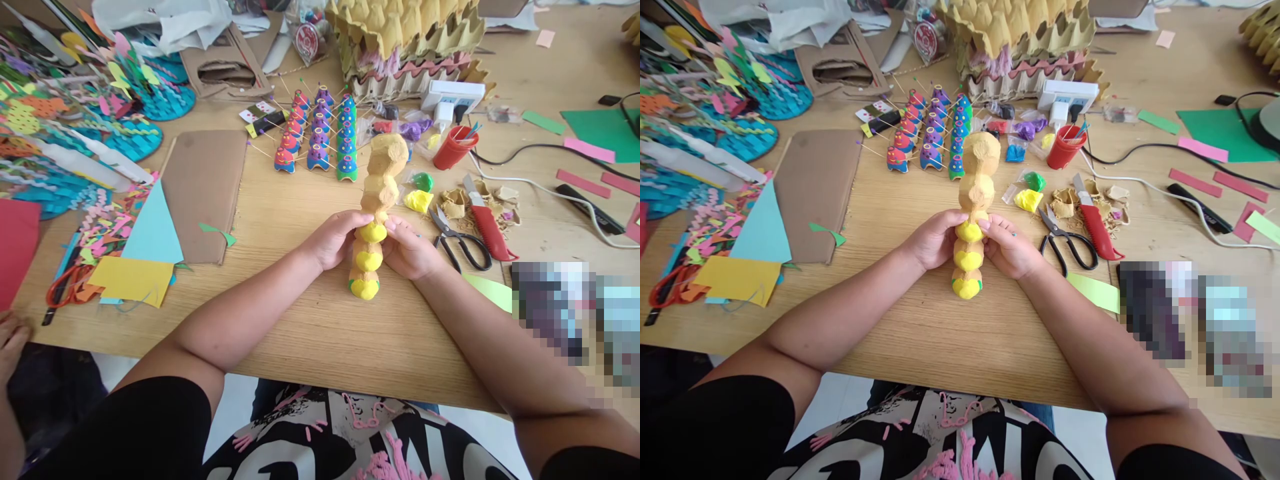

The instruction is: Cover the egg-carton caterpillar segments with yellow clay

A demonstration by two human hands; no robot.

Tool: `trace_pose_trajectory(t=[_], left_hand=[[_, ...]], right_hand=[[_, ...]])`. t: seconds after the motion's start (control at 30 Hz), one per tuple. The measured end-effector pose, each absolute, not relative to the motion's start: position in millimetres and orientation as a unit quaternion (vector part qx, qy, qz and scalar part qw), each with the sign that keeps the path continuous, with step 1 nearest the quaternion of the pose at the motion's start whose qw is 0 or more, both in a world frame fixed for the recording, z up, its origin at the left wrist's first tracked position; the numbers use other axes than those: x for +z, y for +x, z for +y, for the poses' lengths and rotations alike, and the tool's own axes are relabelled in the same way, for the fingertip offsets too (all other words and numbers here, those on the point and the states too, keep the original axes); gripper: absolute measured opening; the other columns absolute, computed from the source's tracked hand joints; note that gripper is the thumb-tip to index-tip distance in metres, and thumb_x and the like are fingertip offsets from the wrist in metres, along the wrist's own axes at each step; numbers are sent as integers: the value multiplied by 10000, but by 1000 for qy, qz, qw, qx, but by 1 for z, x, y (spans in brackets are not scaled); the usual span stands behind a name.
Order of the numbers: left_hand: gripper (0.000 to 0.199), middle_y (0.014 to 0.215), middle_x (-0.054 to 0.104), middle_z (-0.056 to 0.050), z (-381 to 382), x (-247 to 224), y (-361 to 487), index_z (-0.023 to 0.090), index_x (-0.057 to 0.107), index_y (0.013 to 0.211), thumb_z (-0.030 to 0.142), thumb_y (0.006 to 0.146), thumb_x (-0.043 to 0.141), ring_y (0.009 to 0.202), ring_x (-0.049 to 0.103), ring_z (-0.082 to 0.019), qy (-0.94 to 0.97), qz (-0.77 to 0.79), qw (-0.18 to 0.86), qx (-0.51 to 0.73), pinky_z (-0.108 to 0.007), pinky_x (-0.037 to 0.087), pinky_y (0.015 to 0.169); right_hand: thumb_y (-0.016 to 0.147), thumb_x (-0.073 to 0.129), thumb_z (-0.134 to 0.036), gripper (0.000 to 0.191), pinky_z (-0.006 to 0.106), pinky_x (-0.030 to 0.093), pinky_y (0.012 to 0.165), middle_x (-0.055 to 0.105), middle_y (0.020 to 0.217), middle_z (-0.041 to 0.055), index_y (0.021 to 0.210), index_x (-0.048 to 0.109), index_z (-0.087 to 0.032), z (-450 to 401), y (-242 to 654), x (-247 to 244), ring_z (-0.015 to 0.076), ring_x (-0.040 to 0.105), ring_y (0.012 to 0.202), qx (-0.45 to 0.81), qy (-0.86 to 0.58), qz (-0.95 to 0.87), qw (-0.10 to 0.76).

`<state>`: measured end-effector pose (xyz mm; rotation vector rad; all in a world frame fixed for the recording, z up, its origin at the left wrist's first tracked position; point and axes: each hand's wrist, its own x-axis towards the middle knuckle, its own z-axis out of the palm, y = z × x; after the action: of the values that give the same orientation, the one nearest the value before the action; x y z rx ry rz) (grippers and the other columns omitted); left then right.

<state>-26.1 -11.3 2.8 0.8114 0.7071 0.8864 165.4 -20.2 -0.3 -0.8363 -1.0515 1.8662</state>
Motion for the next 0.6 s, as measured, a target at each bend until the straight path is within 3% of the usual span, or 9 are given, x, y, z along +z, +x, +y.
trace_pose_trajectory(t=[0.43,0.6], left_hand=[[519,966,866,-88,-14,4,-26,230,845,957,705,804,989,955,804,-309,344,319,782,410,-416,624,840],[395,943,852,-82,-16,5,-26,199,859,967,566,867,968,921,793,-278,340,317,778,422,-375,604,823]], right_hand=[[773,1099,-747,612,330,511,659,616,764,-43,837,698,-289,-19,167,-3,167,549,684,756,-323,-387,418],[830,1078,-716,595,330,497,660,597,750,-54,829,667,-287,-18,168,-6,157,537,669,763,-306,-390,414]])
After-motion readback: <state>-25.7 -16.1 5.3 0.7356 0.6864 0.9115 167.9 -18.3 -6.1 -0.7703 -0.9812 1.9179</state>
